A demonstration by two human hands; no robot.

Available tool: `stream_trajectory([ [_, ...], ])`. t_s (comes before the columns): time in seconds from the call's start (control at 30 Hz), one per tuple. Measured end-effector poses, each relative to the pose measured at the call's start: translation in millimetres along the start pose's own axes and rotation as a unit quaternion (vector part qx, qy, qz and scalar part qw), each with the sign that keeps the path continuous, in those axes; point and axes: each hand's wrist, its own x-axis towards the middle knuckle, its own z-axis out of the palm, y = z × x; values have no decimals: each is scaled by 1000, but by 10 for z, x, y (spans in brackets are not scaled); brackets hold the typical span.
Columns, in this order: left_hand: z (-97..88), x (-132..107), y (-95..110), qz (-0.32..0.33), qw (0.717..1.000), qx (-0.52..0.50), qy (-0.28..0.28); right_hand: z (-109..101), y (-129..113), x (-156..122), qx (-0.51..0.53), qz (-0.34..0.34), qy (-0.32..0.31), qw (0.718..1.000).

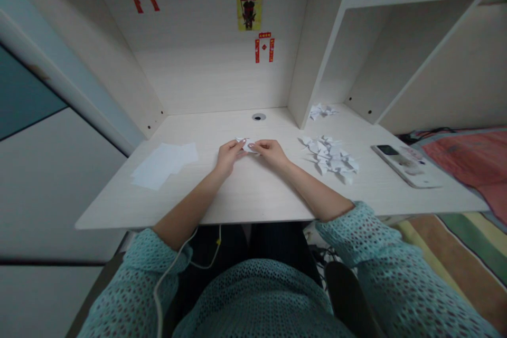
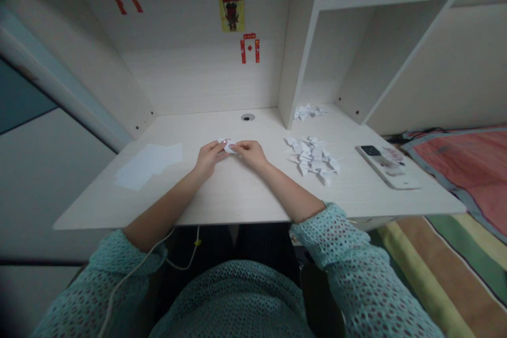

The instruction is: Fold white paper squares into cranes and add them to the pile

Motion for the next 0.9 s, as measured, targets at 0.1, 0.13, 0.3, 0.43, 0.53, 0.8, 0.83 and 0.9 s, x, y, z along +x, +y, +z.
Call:
stream_trajectory([
  [0.1, 3, -2, -1, 11, 1000, 16, -2, 5, -14, -24, 3, 6, -4, 1000],
  [0.13, 4, -4, -3, 12, 1000, 22, -6, 8, -15, -33, 3, 7, 0, 1000],
  [0.3, 1, -15, -26, 19, 999, 41, -30, 38, -19, -71, -31, 2, 40, 999],
  [0.43, -12, -23, -36, 35, 997, 62, -13, 63, -48, -89, -25, 2, 28, 999],
  [0.53, -16, -27, -29, 34, 998, 52, 4, 63, -59, -91, -26, -18, 10, 999],
  [0.8, -17, -8, 8, 4, 999, 44, 25, 39, -24, -71, -45, -38, -8, 998],
  [0.83, -18, -6, 13, 0, 999, 44, 24, 38, -26, -71, -43, -36, -6, 998],
  [0.9, -20, -5, 22, -3, 999, 40, 23, 34, -31, -69, -43, -30, -2, 999],
])
